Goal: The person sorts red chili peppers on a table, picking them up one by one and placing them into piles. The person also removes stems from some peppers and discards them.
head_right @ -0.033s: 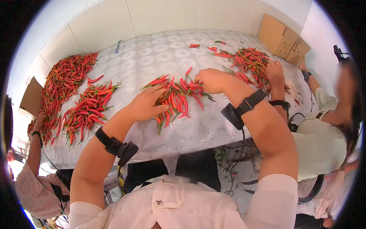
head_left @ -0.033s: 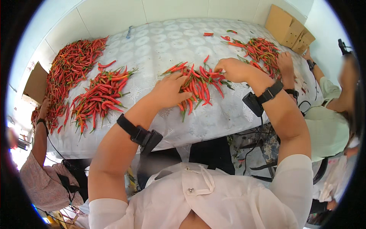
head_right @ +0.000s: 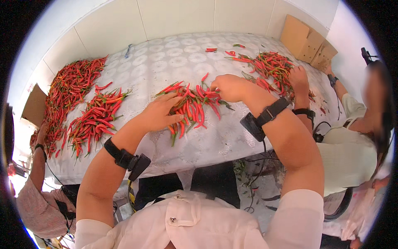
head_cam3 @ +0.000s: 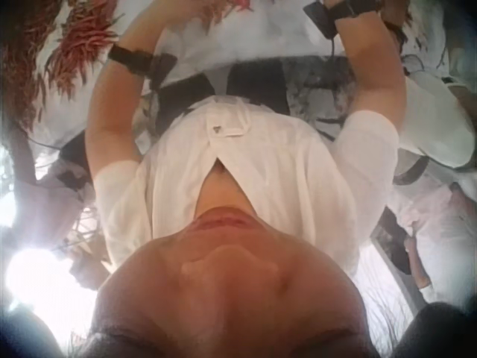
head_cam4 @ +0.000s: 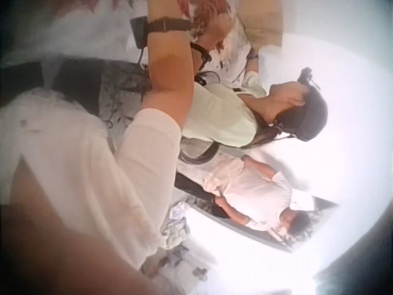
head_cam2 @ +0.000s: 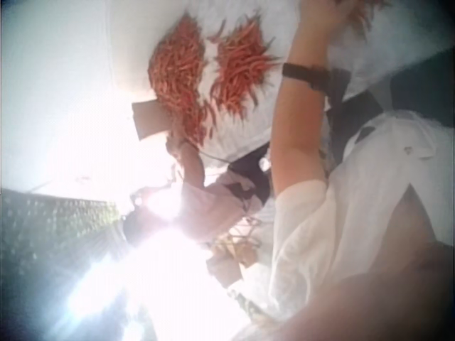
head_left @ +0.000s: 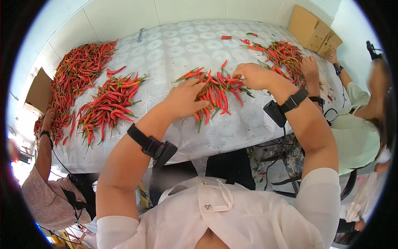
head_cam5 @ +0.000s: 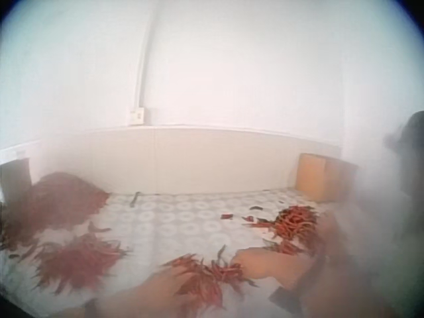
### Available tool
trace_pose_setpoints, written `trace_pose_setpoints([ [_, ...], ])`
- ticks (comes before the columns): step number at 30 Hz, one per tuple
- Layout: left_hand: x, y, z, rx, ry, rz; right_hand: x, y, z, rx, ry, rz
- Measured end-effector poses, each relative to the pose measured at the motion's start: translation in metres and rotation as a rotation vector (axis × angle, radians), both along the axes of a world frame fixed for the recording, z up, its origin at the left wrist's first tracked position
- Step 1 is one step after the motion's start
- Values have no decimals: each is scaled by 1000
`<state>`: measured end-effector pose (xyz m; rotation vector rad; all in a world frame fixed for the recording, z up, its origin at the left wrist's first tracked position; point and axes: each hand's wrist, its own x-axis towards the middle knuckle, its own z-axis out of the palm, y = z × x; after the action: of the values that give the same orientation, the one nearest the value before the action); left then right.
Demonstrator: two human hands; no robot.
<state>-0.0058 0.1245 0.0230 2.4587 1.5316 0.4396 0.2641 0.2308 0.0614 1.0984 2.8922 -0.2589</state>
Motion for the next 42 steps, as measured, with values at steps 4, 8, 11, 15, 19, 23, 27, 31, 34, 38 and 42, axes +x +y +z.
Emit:
trace_pose_setpoints([
  [4,-6,-2,1,85,44,29,-9,-12,7,126,38,-67],
  [8,-5,-16,7,97,-94,-110,-21,-18,7,176,50,-35],
  [11,0,-31,1,93,4,-163,-24,-18,-13,196,26,-10],
  [15,1,-45,3,101,48,-56,-26,-15,-18,214,19,-13],
  [19,-6,-58,8,114,84,12,-20,-9,5,140,202,-33],
  [23,-17,-67,5,152,43,-25,-23,-5,35,16,330,-178],
  [27,-20,-75,2,145,24,-17,-40,0,42,57,206,-103],
  [31,-16,-82,-2,137,33,20,-96,2,58,15,211,38],
  [34,-10,-87,-2,140,36,52,-141,-17,76,-348,991,56],
  [38,-9,-95,-1,160,-6,59,-146,-16,76,-287,781,96],
  [42,-11,-102,-8,218,-15,63,-119,-19,39,-204,78,142],
])
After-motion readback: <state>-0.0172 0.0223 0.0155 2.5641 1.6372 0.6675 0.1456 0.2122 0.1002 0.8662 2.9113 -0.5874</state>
